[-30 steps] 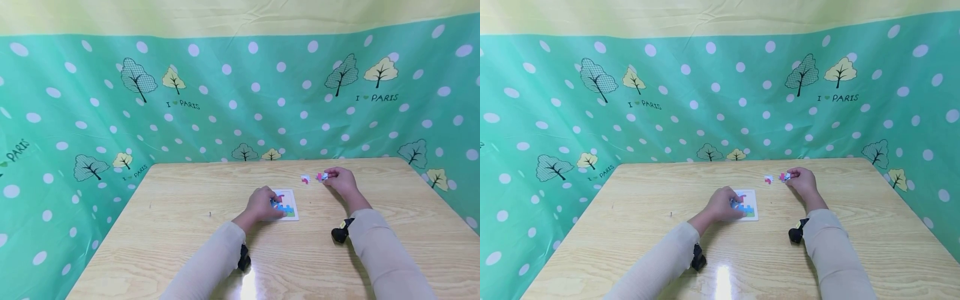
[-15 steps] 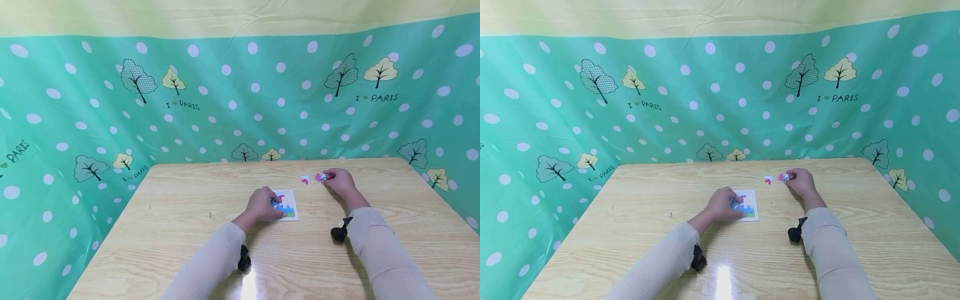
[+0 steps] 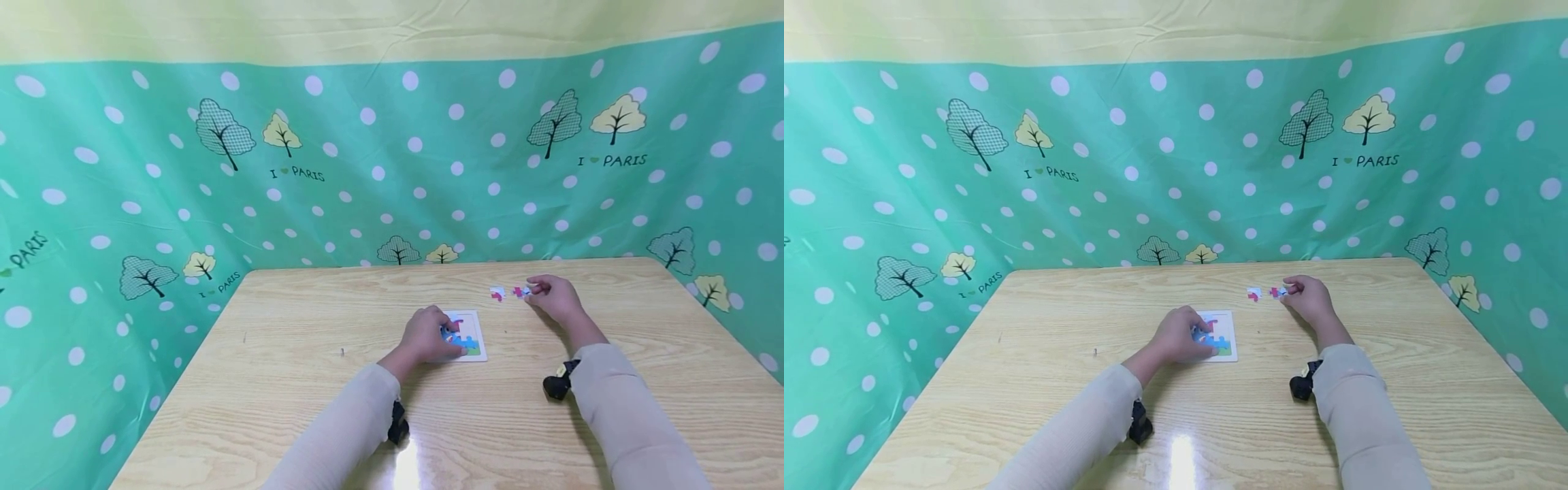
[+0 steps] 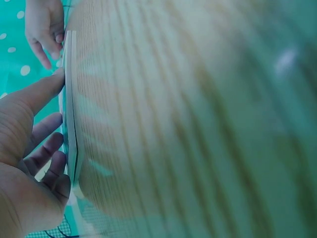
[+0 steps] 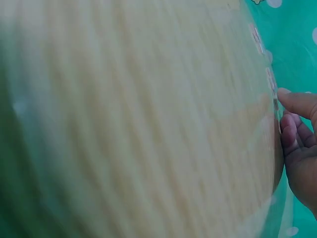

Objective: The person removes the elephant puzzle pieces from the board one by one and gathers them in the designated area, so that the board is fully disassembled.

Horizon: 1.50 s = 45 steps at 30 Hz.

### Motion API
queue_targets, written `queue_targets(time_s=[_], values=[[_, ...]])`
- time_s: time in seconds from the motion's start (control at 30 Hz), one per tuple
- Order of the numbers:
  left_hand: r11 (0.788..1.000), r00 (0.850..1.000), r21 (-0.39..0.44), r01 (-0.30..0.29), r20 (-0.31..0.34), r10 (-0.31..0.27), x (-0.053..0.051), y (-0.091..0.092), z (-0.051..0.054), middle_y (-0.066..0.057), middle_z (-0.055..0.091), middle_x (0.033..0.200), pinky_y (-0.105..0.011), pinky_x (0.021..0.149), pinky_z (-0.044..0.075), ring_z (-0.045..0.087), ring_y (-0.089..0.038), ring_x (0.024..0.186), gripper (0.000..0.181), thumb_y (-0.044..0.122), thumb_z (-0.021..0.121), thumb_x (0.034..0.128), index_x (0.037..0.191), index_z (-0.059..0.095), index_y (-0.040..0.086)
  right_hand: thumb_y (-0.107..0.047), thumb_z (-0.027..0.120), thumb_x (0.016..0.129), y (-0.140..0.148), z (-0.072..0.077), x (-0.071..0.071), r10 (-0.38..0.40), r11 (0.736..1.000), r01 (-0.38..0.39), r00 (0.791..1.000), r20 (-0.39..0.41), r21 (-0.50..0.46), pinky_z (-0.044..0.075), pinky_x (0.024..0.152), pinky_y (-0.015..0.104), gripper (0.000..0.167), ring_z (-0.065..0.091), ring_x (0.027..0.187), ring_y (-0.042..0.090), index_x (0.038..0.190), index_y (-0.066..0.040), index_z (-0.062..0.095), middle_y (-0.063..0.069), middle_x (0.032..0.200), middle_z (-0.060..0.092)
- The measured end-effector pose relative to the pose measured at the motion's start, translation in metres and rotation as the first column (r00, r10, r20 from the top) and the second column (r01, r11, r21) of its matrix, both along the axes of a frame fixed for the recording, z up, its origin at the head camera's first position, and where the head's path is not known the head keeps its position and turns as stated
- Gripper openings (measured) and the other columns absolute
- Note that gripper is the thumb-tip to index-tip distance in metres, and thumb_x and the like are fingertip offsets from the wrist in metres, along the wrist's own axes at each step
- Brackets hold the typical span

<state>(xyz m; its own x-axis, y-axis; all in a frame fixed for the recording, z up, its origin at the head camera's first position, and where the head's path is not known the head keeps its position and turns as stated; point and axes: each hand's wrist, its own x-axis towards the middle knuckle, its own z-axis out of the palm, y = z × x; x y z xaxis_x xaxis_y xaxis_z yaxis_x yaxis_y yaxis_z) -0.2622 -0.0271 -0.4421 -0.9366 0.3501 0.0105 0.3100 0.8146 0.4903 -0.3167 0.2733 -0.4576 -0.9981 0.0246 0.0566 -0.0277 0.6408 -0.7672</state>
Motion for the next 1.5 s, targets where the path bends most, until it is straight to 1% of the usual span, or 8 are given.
queue_targets(time_s=[0.17,0.27,0.37,0.47,0.83,1.1,1.23,1.5], values=[[1.0,1.0,0.004,-0.007,0.009,0.007,0.001,0.0,0.001,0.006,0.06,0.099,-0.027,0.086,0.048,0.051,-0.013,0.09,0.041,0.042,0.094,0.0754,0.102,0.08,0.015,-0.004,0.069,0.097,0.001,-0.002,0.001,0.008,1.0,-0.008,1.0,-0.023,-0.011,0.05,0.087,0.039,0.043,0.058,0.104,0.035,0.136,0.01,0.058,0.026,0.116,0.062],[1.0,1.0,0.006,-0.009,0.011,0.009,0.001,0.0,0.001,0.005,0.06,0.099,-0.027,0.086,0.048,0.051,-0.013,0.09,0.041,0.041,0.094,0.0755,0.102,0.08,0.014,-0.004,0.069,0.097,0.001,-0.001,0.002,0.01,1.0,-0.01,1.0,-0.018,-0.03,0.05,0.083,0.03,0.042,0.057,0.105,0.034,0.135,0.01,0.058,0.025,0.117,0.062],[1.0,1.0,0.007,-0.008,0.007,0.008,0.001,0.0,0.001,0.005,0.061,0.099,-0.027,0.087,0.048,0.052,-0.013,0.09,0.04,0.041,0.094,0.0756,0.102,0.08,0.014,-0.003,0.068,0.097,0.0,0.001,0.004,0.012,0.999,-0.013,1.0,-0.025,-0.044,0.049,0.076,0.02,0.04,0.056,0.102,0.032,0.134,0.01,0.06,0.023,0.115,0.061],[1.0,1.0,0.01,-0.011,0.011,0.011,0.001,0.0,0.001,0.005,0.06,0.1,-0.027,0.087,0.048,0.052,-0.014,0.092,0.039,0.041,0.094,0.0757,0.101,0.079,0.015,-0.001,0.068,0.097,-0.001,0.002,0.006,0.015,0.998,-0.018,0.999,-0.038,-0.055,0.048,0.072,0.017,0.038,0.055,0.1,0.03,0.132,0.01,0.06,0.021,0.112,0.061],[1.0,1.0,0.004,-0.017,0.017,0.016,0.002,0.001,0.002,0.005,0.06,0.101,-0.028,0.088,0.049,0.052,-0.014,0.092,0.039,0.041,0.094,0.0757,0.102,0.08,0.016,-0.003,0.07,0.097,-0.006,0.011,0.013,0.027,0.995,-0.03,0.999,-0.033,-0.099,0.049,0.07,0.019,0.04,0.051,0.098,0.026,0.135,0.006,0.06,0.017,0.111,0.058],[1.0,1.0,0.007,-0.022,0.019,0.022,0.003,0.001,0.003,0.004,0.061,0.102,-0.028,0.089,0.049,0.053,-0.015,0.093,0.038,0.039,0.094,0.0763,0.103,0.081,0.015,-0.004,0.072,0.096,-0.013,0.019,0.018,0.059,0.99,-0.064,0.997,-0.042,-0.126,0.052,0.073,0.019,0.042,0.054,0.099,0.024,0.136,0.005,0.061,0.021,0.114,0.058],[1.0,1.0,0.005,-0.022,0.017,0.022,0.002,0.002,0.001,0.004,0.062,0.104,-0.028,0.09,0.049,0.053,-0.015,0.095,0.039,0.039,0.094,0.0763,0.103,0.081,0.015,-0.006,0.074,0.095,-0.016,0.024,0.021,0.074,0.989,-0.081,0.995,-0.06,-0.123,0.053,0.074,0.019,0.043,0.057,0.099,0.024,0.134,0.005,0.062,0.024,0.115,0.06],[1.0,1.0,0.002,-0.022,0.01,0.021,0.002,0.001,0.001,0.004,0.063,0.105,-0.029,0.091,0.05,0.054,-0.015,0.095,0.039,0.04,0.093,0.0763,0.103,0.081,0.015,-0.008,0.074,0.095,-0.024,0.031,0.03,0.099,0.99,-0.106,0.992,-0.077,-0.092,0.053,0.075,0.023,0.041,0.059,0.099,0.029,0.133,0.004,0.063,0.018,0.109,0.064]])
